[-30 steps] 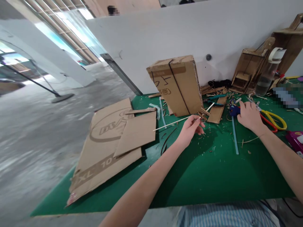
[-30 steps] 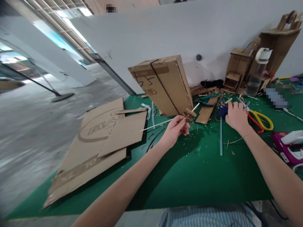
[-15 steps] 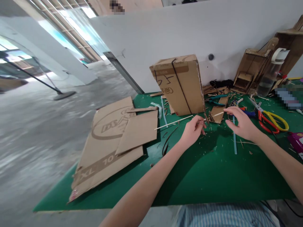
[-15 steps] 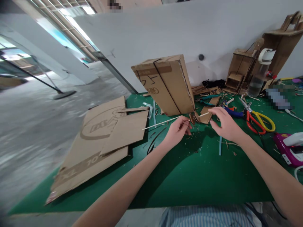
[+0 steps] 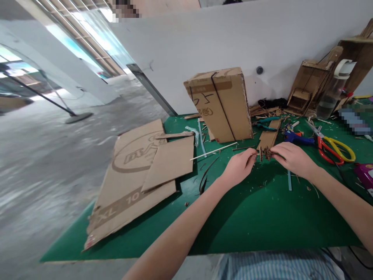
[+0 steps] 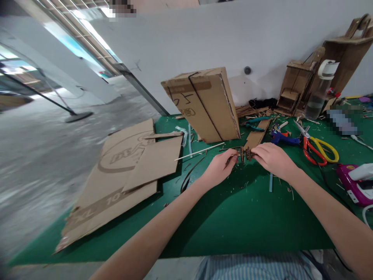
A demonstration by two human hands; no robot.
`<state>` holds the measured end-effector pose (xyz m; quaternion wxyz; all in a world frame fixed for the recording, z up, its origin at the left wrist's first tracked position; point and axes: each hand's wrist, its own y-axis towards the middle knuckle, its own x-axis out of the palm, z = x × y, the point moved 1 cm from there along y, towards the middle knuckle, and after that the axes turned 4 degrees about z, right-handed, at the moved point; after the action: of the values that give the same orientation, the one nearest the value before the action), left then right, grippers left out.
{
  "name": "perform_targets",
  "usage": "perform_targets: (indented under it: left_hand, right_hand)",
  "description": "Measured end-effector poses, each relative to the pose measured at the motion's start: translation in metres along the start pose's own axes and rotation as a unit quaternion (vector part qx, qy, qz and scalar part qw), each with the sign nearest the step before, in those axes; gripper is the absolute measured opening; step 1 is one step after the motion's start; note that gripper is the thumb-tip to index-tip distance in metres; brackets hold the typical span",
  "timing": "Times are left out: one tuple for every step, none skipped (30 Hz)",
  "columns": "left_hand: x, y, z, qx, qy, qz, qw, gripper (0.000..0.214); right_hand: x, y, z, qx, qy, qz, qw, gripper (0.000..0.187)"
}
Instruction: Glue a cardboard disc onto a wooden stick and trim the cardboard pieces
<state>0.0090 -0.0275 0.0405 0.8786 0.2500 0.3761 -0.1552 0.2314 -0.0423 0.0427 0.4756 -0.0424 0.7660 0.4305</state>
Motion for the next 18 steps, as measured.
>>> perform_targets:
  left_hand:
    - [0.0003, 0.0004, -0.0008, 0.007, 0.015, 0.002, 1.000, 0.018]
    - [0.0007, 0.0008, -0.0020, 0.015, 0.024, 0.004, 1.000, 0.019]
    - [0.0011, 0.0012, -0.0032, 0.022, 0.027, 0.006, 0.999, 0.019]
    - [0.0015, 0.0014, -0.0044, 0.029, 0.028, 0.009, 0.999, 0.019]
    - [0.0019, 0.0014, -0.0053, 0.036, 0.030, 0.012, 0.999, 0.019]
    - [0.0020, 0.0014, -0.0058, 0.044, 0.033, 0.013, 0.998, 0.019]
    - [0.0020, 0.0013, -0.0061, 0.052, 0.038, 0.015, 0.998, 0.019]
    - [0.0018, 0.0012, -0.0060, 0.060, 0.046, 0.015, 0.997, 0.018]
    - [0.0014, 0.0013, -0.0057, 0.069, 0.057, 0.015, 0.996, 0.018]
    - [0.0009, 0.0014, -0.0054, 0.077, 0.069, 0.016, 0.994, 0.017]
    - [0.0004, 0.0016, -0.0050, 0.086, 0.080, 0.017, 0.993, 0.017]
    - [0.0000, 0.0019, -0.0048, 0.094, 0.090, 0.018, 0.991, 0.017]
    - [-0.0004, 0.0022, -0.0048, 0.102, 0.097, 0.018, 0.990, 0.017]
    - [-0.0007, 0.0024, -0.0050, 0.108, 0.101, 0.018, 0.989, 0.018]
    - [-0.0009, 0.0027, -0.0053, 0.111, 0.104, 0.018, 0.988, 0.018]
    - [-0.0010, 0.0028, -0.0058, 0.114, 0.108, 0.017, 0.987, 0.018]
    - [-0.0010, 0.0029, -0.0063, 0.116, 0.113, 0.016, 0.987, 0.018]
    - [-0.0010, 0.0028, -0.0068, 0.118, 0.121, 0.013, 0.986, 0.018]
  right_hand:
    - [0.0012, -0.0007, 0.0000, 0.004, 0.007, 0.002, 1.000, 0.025]
    - [0.0020, -0.0013, 0.0000, 0.008, 0.014, 0.002, 1.000, 0.025]
    - [0.0025, -0.0017, 0.0000, 0.014, 0.021, 0.001, 1.000, 0.026]
    - [0.0028, -0.0020, -0.0001, 0.019, 0.027, 0.000, 0.999, 0.026]
    - [0.0028, -0.0021, -0.0005, 0.024, 0.031, -0.001, 0.999, 0.027]
    - [0.0027, -0.0021, -0.0011, 0.027, 0.033, -0.002, 0.999, 0.027]
    - [0.0026, -0.0020, -0.0018, 0.029, 0.035, -0.001, 0.999, 0.027]
    - [0.0026, -0.0018, -0.0026, 0.029, 0.036, 0.001, 0.999, 0.027]
    - [0.0027, -0.0018, -0.0033, 0.029, 0.036, 0.003, 0.999, 0.027]
    - [0.0029, -0.0018, -0.0040, 0.028, 0.037, 0.005, 0.999, 0.027]
    - [0.0033, -0.0018, -0.0045, 0.028, 0.036, 0.006, 0.999, 0.027]
    - [0.0038, -0.0020, -0.0048, 0.027, 0.037, 0.006, 0.999, 0.026]
    - [0.0042, -0.0021, -0.0051, 0.028, 0.039, 0.005, 0.999, 0.026]
    - [0.0045, -0.0022, -0.0054, 0.031, 0.043, 0.004, 0.999, 0.026]
    - [0.0046, -0.0022, -0.0056, 0.036, 0.048, 0.002, 0.998, 0.025]
    - [0.0046, -0.0022, -0.0059, 0.042, 0.054, -0.002, 0.998, 0.025]
    - [0.0044, -0.0021, -0.0061, 0.050, 0.061, -0.004, 0.997, 0.025]
    - [0.0041, -0.0019, -0.0065, 0.056, 0.069, -0.006, 0.996, 0.025]
